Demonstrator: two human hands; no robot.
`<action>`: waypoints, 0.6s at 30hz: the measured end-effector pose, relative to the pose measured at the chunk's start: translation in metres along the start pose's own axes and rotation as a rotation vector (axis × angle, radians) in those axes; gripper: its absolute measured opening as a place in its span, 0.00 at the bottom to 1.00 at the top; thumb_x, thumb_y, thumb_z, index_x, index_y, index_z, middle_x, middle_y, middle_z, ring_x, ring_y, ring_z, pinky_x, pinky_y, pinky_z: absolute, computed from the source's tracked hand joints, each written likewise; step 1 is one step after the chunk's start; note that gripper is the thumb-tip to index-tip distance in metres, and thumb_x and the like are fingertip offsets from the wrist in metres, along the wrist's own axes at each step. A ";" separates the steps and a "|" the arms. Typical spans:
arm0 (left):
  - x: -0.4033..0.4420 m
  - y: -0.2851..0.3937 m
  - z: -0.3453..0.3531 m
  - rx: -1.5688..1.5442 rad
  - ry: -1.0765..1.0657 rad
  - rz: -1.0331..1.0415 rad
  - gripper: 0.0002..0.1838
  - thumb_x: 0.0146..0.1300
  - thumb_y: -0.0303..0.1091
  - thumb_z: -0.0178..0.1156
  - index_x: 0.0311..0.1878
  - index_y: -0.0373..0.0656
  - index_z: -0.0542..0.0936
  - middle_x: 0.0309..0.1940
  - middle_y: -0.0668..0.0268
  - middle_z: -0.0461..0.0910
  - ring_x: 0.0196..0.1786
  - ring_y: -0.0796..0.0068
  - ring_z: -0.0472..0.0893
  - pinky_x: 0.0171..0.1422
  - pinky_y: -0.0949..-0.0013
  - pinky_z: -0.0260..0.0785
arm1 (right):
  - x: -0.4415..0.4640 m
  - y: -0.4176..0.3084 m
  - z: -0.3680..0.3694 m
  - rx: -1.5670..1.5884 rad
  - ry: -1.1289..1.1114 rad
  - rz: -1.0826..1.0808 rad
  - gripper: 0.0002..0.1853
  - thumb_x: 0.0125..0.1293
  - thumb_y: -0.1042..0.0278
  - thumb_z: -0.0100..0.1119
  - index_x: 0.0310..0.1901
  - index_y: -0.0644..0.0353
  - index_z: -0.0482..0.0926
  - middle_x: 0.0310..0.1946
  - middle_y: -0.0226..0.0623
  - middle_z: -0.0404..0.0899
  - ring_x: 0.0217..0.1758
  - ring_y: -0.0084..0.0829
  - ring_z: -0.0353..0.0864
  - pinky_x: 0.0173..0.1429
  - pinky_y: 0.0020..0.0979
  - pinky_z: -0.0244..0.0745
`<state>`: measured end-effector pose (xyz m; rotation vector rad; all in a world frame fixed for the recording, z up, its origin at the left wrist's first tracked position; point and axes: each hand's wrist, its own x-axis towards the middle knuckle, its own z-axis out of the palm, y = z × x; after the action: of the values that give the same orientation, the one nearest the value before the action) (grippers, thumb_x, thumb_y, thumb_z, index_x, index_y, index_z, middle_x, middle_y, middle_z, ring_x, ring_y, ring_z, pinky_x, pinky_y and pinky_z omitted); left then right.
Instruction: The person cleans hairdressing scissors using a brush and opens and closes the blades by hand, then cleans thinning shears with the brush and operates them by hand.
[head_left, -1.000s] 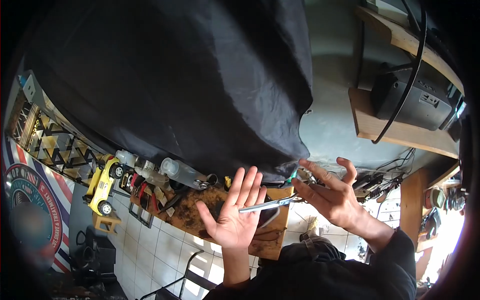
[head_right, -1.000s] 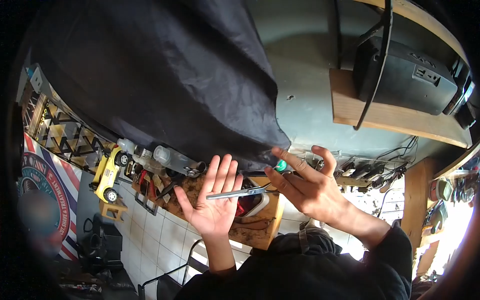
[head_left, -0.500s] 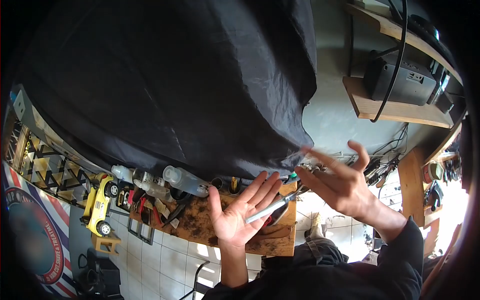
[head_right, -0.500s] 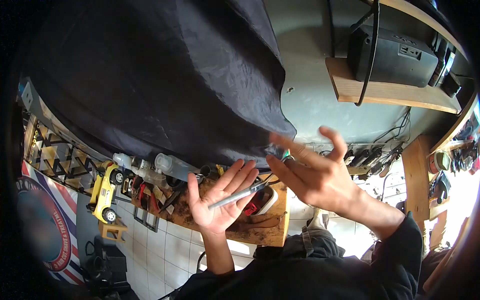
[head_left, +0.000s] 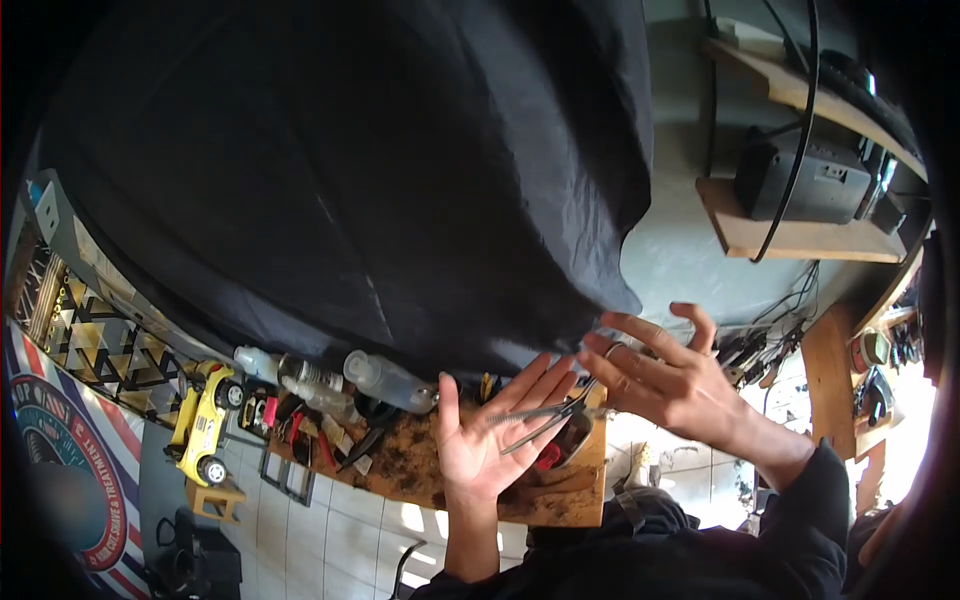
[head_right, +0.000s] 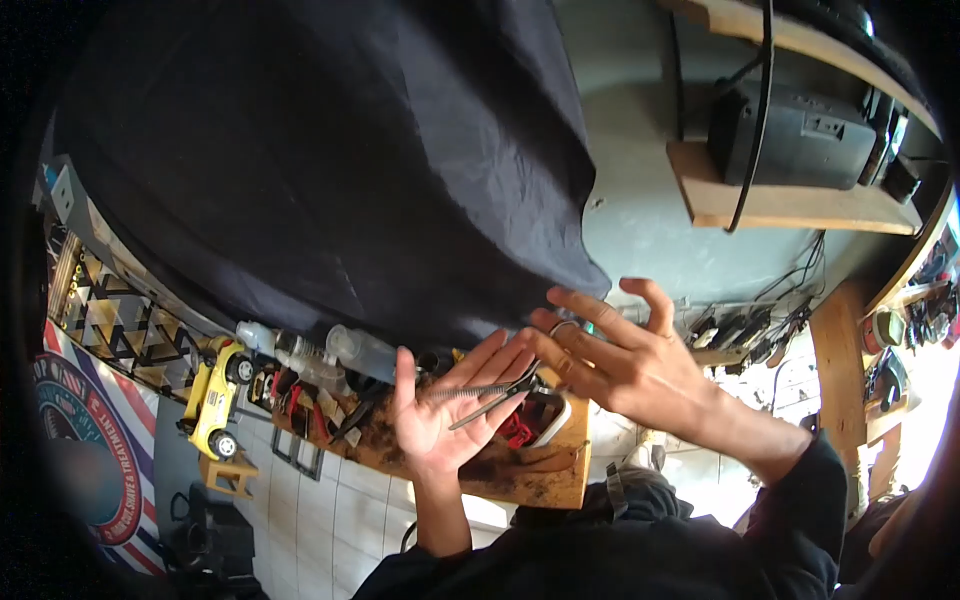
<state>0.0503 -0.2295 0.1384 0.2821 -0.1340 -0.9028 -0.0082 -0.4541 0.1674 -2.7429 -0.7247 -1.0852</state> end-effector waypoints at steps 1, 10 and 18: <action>0.000 0.000 0.000 -0.024 0.045 0.006 0.54 0.62 0.75 0.27 0.73 0.30 0.45 0.75 0.47 0.40 0.78 0.57 0.38 0.79 0.54 0.29 | 0.000 0.001 -0.003 0.149 -0.095 0.049 0.25 0.49 0.58 0.72 0.51 0.53 0.81 0.45 0.30 0.83 0.63 0.25 0.72 0.63 0.48 0.53; 0.004 -0.001 -0.013 -0.026 -0.185 0.090 0.52 0.65 0.72 0.27 0.73 0.31 0.38 0.75 0.45 0.35 0.78 0.57 0.35 0.80 0.54 0.30 | -0.024 -0.053 0.043 1.568 -0.237 0.228 0.38 0.54 0.61 0.74 0.63 0.66 0.67 0.58 0.47 0.74 0.60 0.35 0.74 0.65 0.35 0.67; 0.005 -0.005 -0.022 -0.082 -0.341 0.037 0.57 0.60 0.77 0.25 0.73 0.30 0.38 0.74 0.42 0.35 0.78 0.54 0.35 0.80 0.54 0.27 | -0.034 -0.076 0.053 2.061 -0.479 0.263 0.26 0.62 0.71 0.65 0.61 0.64 0.71 0.43 0.33 0.80 0.45 0.22 0.78 0.52 0.26 0.73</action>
<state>0.0549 -0.2327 0.1161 0.0473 -0.4153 -0.9114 -0.0329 -0.3863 0.0995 -1.0542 -0.7132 0.4584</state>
